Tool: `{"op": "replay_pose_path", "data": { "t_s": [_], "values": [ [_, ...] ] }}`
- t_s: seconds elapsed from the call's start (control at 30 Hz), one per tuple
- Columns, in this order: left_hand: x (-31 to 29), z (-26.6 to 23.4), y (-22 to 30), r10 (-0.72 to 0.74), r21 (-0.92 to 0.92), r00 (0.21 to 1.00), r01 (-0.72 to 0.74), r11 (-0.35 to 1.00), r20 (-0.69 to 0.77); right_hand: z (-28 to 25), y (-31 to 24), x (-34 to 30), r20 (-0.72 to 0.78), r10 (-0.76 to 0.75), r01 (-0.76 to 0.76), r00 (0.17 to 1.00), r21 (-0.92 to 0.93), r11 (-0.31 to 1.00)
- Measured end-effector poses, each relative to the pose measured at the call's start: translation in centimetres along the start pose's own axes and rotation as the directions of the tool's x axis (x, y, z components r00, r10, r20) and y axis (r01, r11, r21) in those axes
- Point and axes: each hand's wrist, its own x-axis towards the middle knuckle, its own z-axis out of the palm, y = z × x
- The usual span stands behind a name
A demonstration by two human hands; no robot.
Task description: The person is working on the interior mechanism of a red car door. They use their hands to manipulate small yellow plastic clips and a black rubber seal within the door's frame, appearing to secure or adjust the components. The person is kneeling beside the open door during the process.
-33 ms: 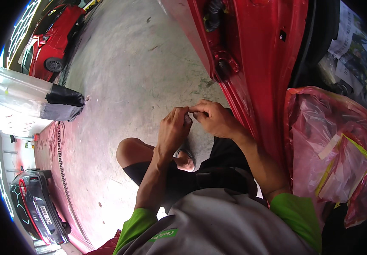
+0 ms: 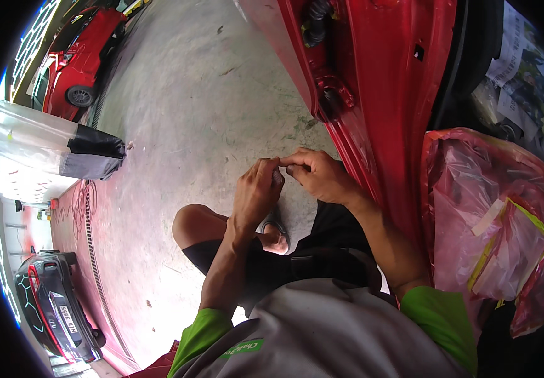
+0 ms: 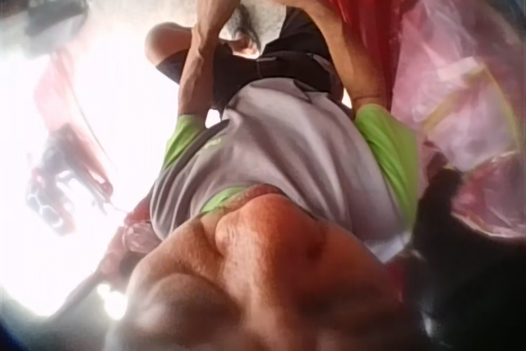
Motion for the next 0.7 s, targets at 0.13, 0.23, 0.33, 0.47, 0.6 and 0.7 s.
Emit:
{"op": "replay_pose_path", "data": {
  "t_s": [0.13, 0.23, 0.33, 0.47, 0.6, 0.7],
  "values": [
    [0.4, -0.4, 0.1, 0.022, -0.026, 1.0, -0.022, 0.999, 0.008, -0.8, 0.4, -0.1, 0.126, 0.237, -0.263, 0.963, 0.274, 0.925],
    [0.6, -0.5, 0.2, 0.044, -0.049, 0.999, -0.043, 0.998, 0.023, -1.1, 0.6, -0.6, 0.132, 0.231, -0.263, 0.964, 0.33, 0.907],
    [0.5, -0.6, 0.3, 0.031, -0.062, 0.999, -0.03, 0.998, 0.014, -1.3, 0.1, -0.8, 0.127, 0.217, -0.247, 0.968, 0.326, 0.913],
    [0.4, -0.3, 0.3, -0.065, -0.081, 0.994, 0.058, 0.995, -0.087, -1.3, 0.4, -1.0, 0.089, 0.04, -0.061, 0.995, 0.246, 0.967],
    [-0.5, -1.6, -1.7, -0.344, -0.174, 0.918, 0.312, 0.934, -0.2, -2.9, 0.5, -1.4, 0.103, 0.019, -0.057, 0.995, 0.389, 0.919],
    [-1.5, -4.0, -4.5, -0.435, -0.362, 0.889, 0.362, 0.859, -0.143, -3.6, -1.4, 0.8, -0.17, 0.126, 0.019, 0.977, 0.666, 0.746]
  ]
}}
